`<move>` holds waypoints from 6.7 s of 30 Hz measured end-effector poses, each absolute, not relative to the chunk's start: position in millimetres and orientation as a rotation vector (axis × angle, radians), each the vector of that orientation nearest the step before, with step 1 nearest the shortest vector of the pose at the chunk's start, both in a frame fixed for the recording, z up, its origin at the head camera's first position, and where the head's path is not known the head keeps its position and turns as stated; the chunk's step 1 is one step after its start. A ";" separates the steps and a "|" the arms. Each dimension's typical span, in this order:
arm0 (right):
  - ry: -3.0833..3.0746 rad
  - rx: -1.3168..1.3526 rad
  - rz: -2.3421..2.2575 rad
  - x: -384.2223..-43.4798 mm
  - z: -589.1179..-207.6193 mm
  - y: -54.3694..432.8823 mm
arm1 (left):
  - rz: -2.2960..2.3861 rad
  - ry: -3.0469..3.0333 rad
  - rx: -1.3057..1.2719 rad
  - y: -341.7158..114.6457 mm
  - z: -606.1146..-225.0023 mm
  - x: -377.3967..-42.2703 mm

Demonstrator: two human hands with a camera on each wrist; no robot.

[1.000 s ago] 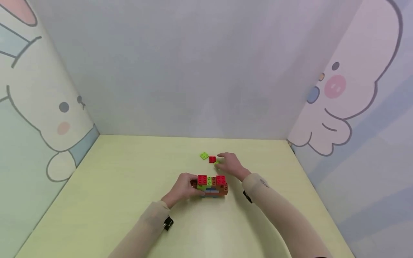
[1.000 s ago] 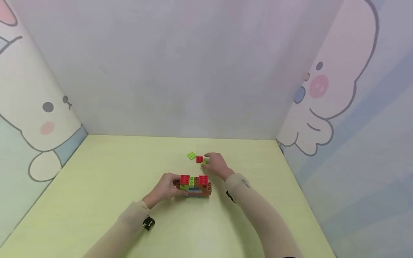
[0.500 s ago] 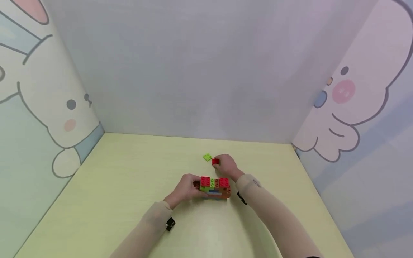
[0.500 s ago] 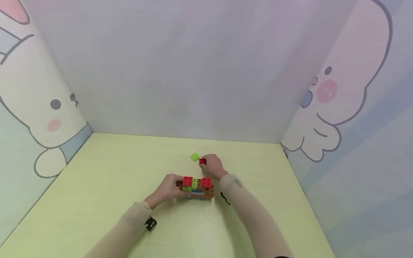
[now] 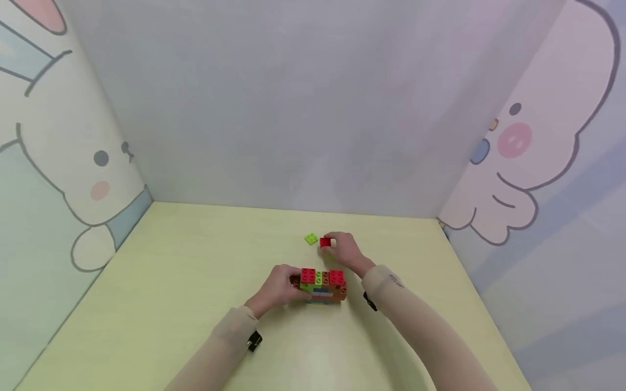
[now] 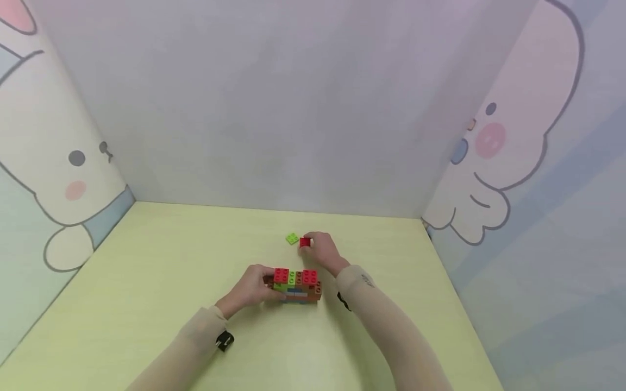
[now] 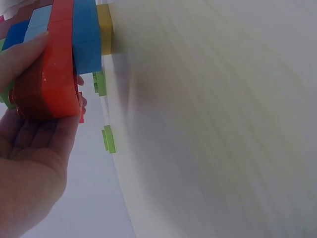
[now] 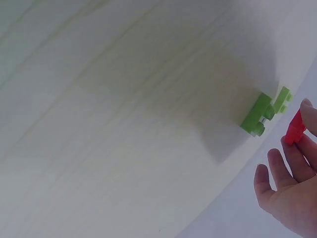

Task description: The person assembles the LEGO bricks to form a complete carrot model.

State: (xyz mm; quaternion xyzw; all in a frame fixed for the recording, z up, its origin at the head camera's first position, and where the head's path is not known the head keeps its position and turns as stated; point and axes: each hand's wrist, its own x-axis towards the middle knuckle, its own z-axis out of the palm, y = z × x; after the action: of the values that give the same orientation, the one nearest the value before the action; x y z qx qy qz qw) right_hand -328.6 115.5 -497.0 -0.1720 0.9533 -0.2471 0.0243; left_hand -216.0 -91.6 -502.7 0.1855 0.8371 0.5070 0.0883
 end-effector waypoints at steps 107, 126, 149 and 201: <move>2.698 -0.822 -0.882 -226.5 -414.8 122.1 | 1.454 2.524 0.553 -91.0 -497.9 -216.5; 2.665 -0.703 -0.737 -229.1 -392.8 107.1 | 1.436 2.537 0.572 -90.2 -494.8 -217.2; 2.699 -0.657 -0.766 -226.4 -395.9 108.2 | 1.430 2.555 0.580 -91.8 -494.9 -217.4; 2.526 -0.826 -0.996 -234.5 -429.6 134.9 | 1.413 2.551 0.575 -89.8 -493.0 -220.8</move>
State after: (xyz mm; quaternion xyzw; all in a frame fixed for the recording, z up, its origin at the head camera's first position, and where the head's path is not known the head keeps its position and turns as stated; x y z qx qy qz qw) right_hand -234.5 134.9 -429.6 -0.2877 0.8798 -0.3469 0.1511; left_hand -220.8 -89.8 -493.0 0.1927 0.8552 0.4736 0.0847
